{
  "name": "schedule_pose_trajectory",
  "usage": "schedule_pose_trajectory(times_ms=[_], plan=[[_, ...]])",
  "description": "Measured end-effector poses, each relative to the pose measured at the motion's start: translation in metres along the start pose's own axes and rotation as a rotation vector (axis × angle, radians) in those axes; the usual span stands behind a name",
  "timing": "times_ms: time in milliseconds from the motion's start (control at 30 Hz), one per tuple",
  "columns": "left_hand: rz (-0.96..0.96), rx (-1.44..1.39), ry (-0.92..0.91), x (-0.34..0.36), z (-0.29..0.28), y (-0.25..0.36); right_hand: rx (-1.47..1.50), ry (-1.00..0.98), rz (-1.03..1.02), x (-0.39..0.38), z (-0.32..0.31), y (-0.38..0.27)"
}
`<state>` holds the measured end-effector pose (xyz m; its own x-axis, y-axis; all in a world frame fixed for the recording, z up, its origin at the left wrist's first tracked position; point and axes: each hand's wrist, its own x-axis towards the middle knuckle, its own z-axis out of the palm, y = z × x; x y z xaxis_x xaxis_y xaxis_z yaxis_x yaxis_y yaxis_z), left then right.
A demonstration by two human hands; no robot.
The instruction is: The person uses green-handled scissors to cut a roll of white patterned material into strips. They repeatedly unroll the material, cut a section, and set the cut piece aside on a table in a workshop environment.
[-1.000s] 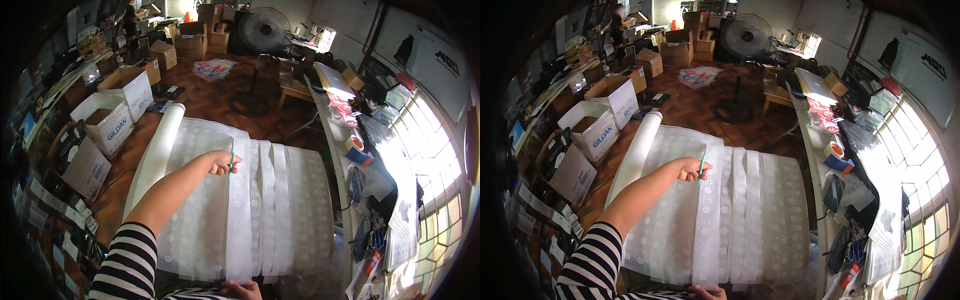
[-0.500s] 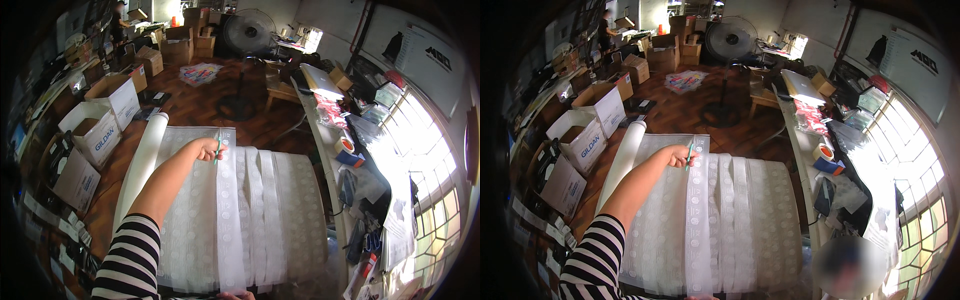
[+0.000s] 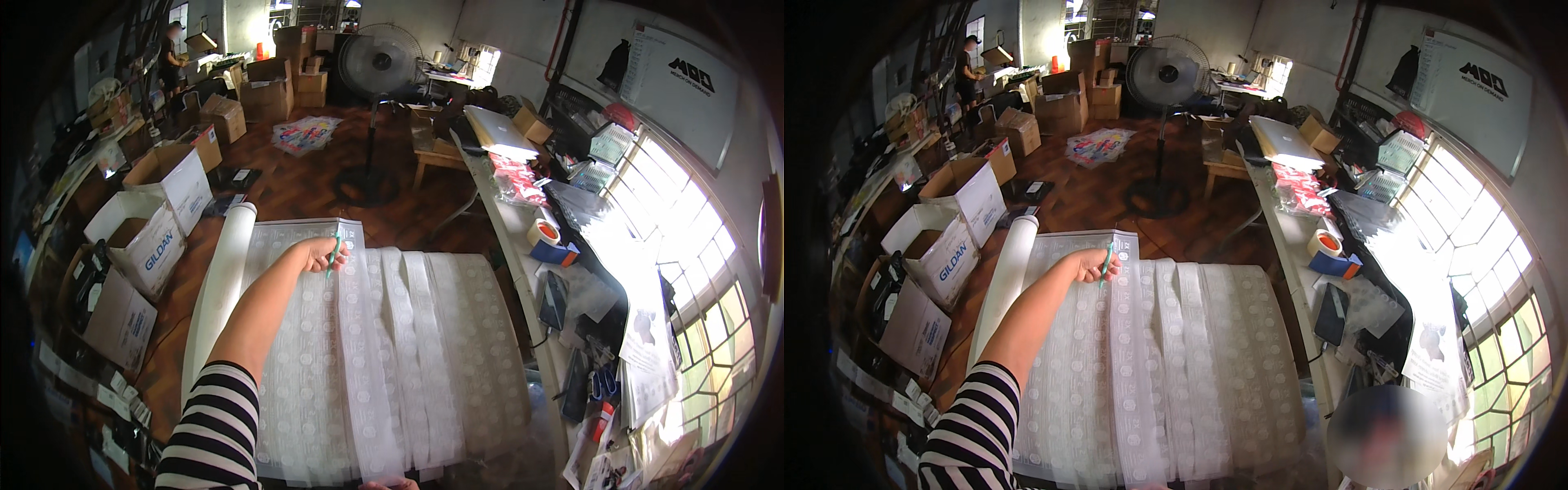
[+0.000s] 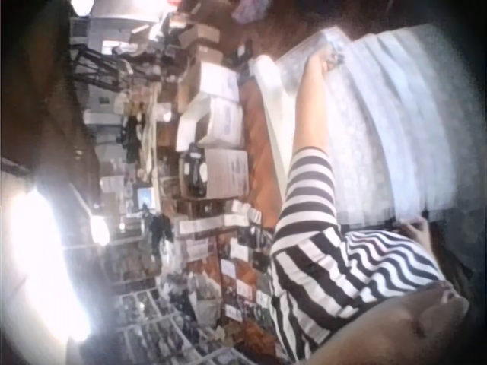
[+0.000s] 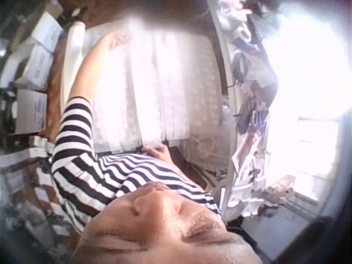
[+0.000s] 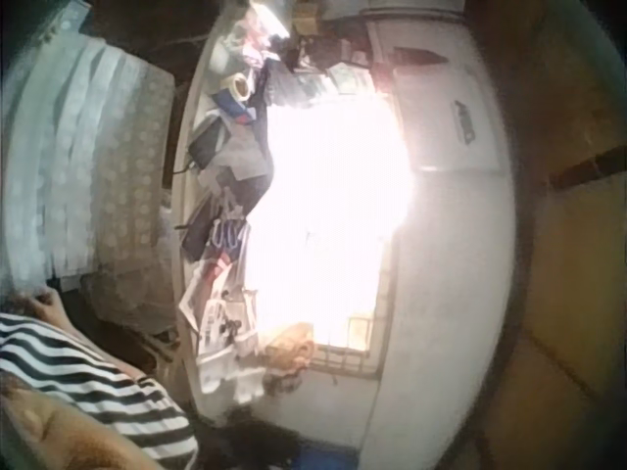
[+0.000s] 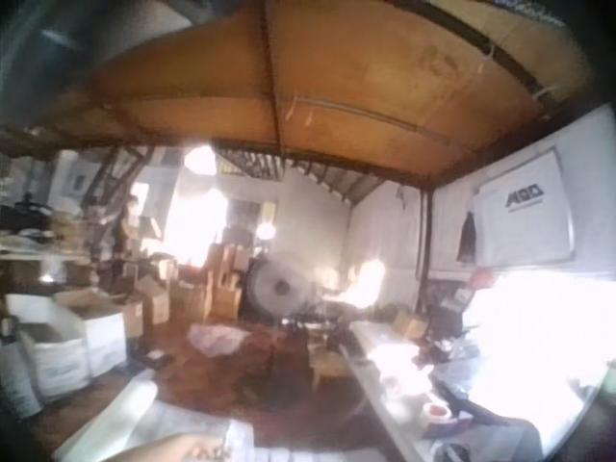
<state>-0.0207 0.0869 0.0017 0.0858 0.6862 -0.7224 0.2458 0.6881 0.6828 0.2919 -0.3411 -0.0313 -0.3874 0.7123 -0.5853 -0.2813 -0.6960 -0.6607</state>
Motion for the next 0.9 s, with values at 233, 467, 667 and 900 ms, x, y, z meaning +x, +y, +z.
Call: schedule_pose_trajectory(times_ms=[233,467,667,900], plan=[[0.166,0.044,-0.017,0.004,0.001,0.013,-0.088,0.046,-0.112,-0.003,-0.003,-0.001],[0.438,0.203,0.32,-0.066,0.064,-0.045,-0.34,0.061,-0.339,-0.005,-0.021,-0.027],[0.155,0.421,0.188,-0.16,0.133,-0.121,-0.598,0.312,-0.913,0.033,-0.004,-0.054],[0.261,-0.133,-0.075,-0.126,0.156,-0.133,-0.137,0.024,-0.67,0.018,0.021,-0.084]])
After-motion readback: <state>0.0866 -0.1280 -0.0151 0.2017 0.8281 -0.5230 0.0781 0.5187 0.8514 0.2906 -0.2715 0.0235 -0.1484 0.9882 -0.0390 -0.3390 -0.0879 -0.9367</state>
